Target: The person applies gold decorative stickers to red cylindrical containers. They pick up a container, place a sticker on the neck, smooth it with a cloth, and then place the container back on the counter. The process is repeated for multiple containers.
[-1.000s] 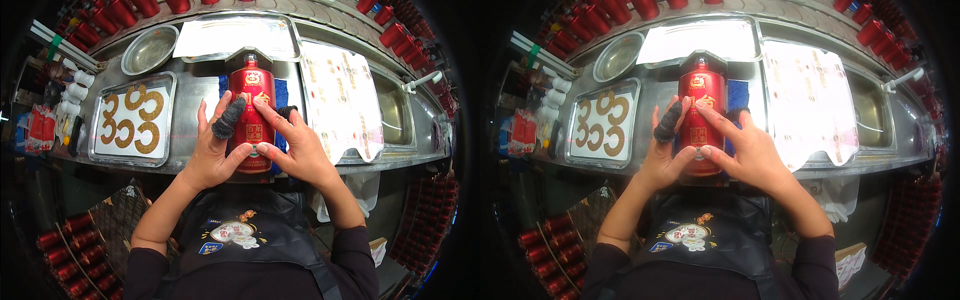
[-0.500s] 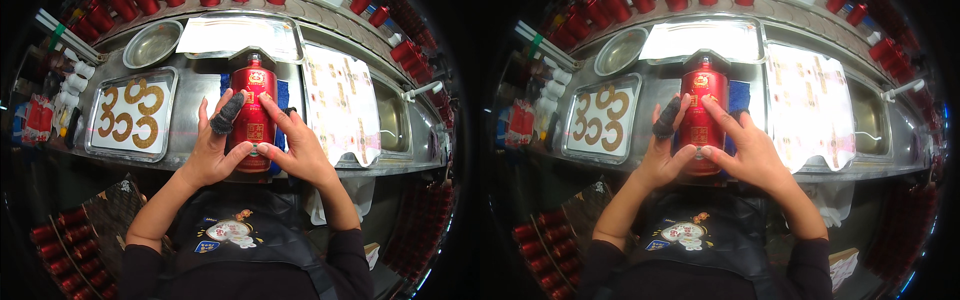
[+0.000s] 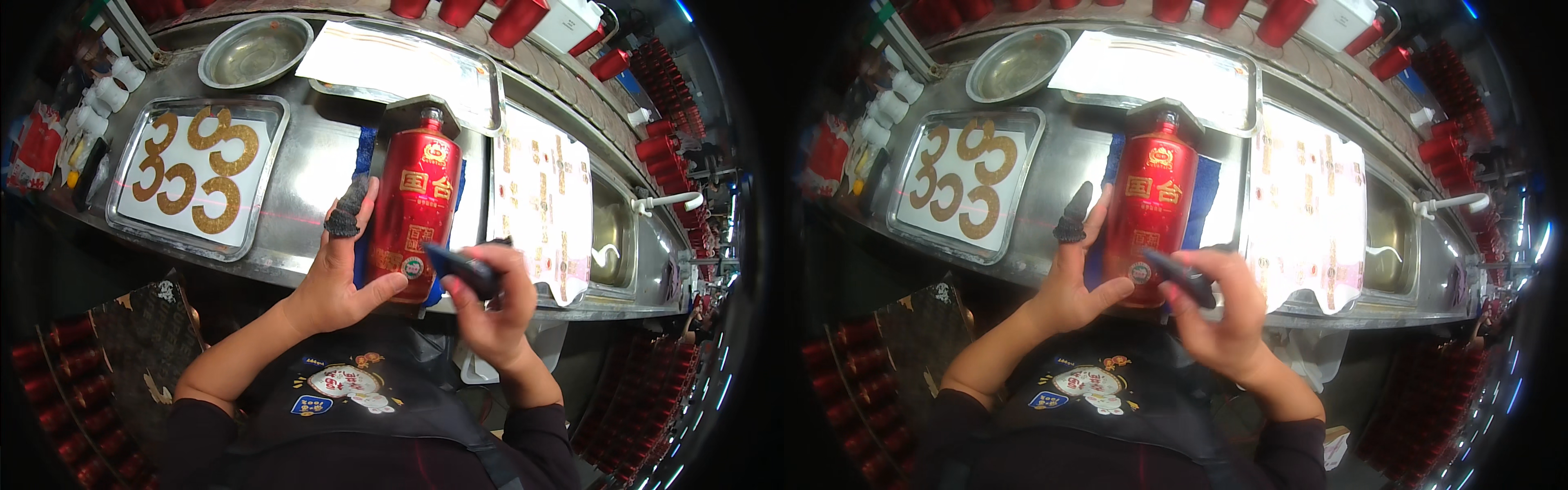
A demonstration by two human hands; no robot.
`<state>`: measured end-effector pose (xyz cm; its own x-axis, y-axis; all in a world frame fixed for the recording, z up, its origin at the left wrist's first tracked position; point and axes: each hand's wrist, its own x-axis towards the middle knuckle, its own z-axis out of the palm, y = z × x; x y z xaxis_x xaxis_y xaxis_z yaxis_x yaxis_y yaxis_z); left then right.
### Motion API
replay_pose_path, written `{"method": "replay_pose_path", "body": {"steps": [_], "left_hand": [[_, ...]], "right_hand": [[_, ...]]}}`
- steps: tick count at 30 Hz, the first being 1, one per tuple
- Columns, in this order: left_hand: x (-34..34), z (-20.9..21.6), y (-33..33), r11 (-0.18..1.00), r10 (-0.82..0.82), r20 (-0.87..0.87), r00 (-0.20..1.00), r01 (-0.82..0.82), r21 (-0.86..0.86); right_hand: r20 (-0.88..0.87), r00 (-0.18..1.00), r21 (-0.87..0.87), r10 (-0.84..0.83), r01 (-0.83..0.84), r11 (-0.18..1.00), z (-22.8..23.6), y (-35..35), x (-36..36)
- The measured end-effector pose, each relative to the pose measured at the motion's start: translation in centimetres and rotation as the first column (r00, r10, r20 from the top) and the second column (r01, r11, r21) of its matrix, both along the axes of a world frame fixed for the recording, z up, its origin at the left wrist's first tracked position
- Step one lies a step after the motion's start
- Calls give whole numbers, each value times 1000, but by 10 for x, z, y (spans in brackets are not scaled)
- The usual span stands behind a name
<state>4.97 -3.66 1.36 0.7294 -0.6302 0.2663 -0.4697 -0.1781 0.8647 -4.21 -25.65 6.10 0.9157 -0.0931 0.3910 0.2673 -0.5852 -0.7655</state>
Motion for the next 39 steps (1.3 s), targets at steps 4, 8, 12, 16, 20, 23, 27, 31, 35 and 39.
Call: {"method": "replay_pose_path", "body": {"steps": [4,8,12,16,20,23,27,31,35,39], "left_hand": [[-2,1,0,999,2,0,1000,-2,-47],[-4,-3,-2,998,-6,-53,999,3,-59],[-4,-4,-2,998,-25,-90,996,20,-58],[-2,-2,-2,1000,-27,-119,993,24,-20],[4,3,-3,999,-9,75,997,11,-30],[15,7,-6,1000,-7,137,991,7,0],[39,14,-8,992,-6,198,980,-19,123],[58,18,-14,989,13,247,969,-48,138],[70,27,-25,978,16,403,915,-98,185],[83,39,-38,964,-15,511,859,-124,235]], "right_hand": [[308,936,-238,173,-100,966,32,8,83],[198,977,-288,75,-15,958,55,-12,115],[-81,875,-330,478,-476,815,67,1,104],[158,980,-321,118,-62,945,70,-1,127],[102,994,-84,-45,53,995,62,4,90],[110,994,-55,-7,13,998,29,7,64],[-144,933,361,-330,360,861,12,-12,64],[-92,960,207,-266,280,937,17,-12,69],[-152,908,457,-391,415,787,4,-17,59],[31,957,445,-290,247,861,-24,-17,37]]}}
